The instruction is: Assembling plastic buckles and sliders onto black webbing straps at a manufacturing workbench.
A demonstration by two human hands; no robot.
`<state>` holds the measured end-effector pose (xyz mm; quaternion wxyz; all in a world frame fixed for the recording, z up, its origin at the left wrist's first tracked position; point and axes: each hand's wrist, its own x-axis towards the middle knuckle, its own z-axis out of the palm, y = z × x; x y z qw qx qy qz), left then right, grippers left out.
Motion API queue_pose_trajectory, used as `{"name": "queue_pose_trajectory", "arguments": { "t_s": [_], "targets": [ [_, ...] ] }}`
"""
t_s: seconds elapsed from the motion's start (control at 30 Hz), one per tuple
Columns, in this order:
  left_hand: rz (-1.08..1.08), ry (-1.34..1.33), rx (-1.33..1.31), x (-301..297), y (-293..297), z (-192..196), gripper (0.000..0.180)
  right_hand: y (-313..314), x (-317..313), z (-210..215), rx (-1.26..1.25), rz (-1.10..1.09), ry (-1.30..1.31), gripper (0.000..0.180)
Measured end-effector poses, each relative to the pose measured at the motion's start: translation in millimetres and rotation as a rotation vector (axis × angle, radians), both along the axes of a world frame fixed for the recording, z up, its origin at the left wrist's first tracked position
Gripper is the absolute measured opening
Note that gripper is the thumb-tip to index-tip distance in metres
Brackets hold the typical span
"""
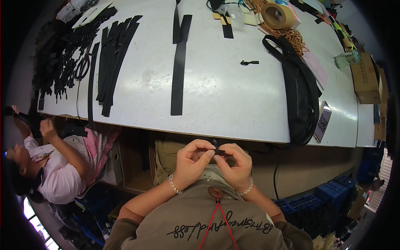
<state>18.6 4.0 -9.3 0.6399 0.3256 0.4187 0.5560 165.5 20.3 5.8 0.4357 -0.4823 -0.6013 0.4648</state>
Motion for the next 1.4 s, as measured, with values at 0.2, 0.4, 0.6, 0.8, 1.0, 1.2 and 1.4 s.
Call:
{"name": "queue_pose_trajectory", "arguments": {
  "t_s": [0.2, 0.4, 0.6, 0.8, 1.0, 1.2, 1.4],
  "targets": [
    [-0.084, 0.091, 0.005, -4.5, 4.4, 6.9, 0.019, 1.1, 0.9, 2.2, -0.039, 0.016, -0.026, 0.011],
    [-0.184, 0.195, 0.044, -11.5, 6.9, 9.4, 0.02, 1.0, 2.8, 10.3, -0.035, 0.055, -0.033, 0.008],
    [-0.15, 0.077, -0.057, -6.3, 1.8, 13.9, 0.015, 1.5, 3.7, 9.5, 0.071, 0.089, -0.055, 0.008],
    [-0.097, 0.054, -0.05, -0.1, -2.1, 13.7, 0.012, 1.8, 0.3, 5.1, 0.25, 0.061, -0.059, 0.009],
    [-0.046, 0.243, 0.126, -1.2, -0.7, 15.2, 0.016, 0.5, -0.7, 2.8, 0.253, 0.045, -0.033, 0.011],
    [-0.008, 0.387, 0.238, -6.6, 3.5, 14.4, 0.017, -0.9, 0.2, -2.6, 0.344, -0.009, -0.043, 0.014],
    [0.01, 0.283, 0.317, -8.7, 2.3, 4.8, 0.016, -1.8, 2.6, -7.8, 0.387, 0.011, -0.046, 0.015]
  ]
}}
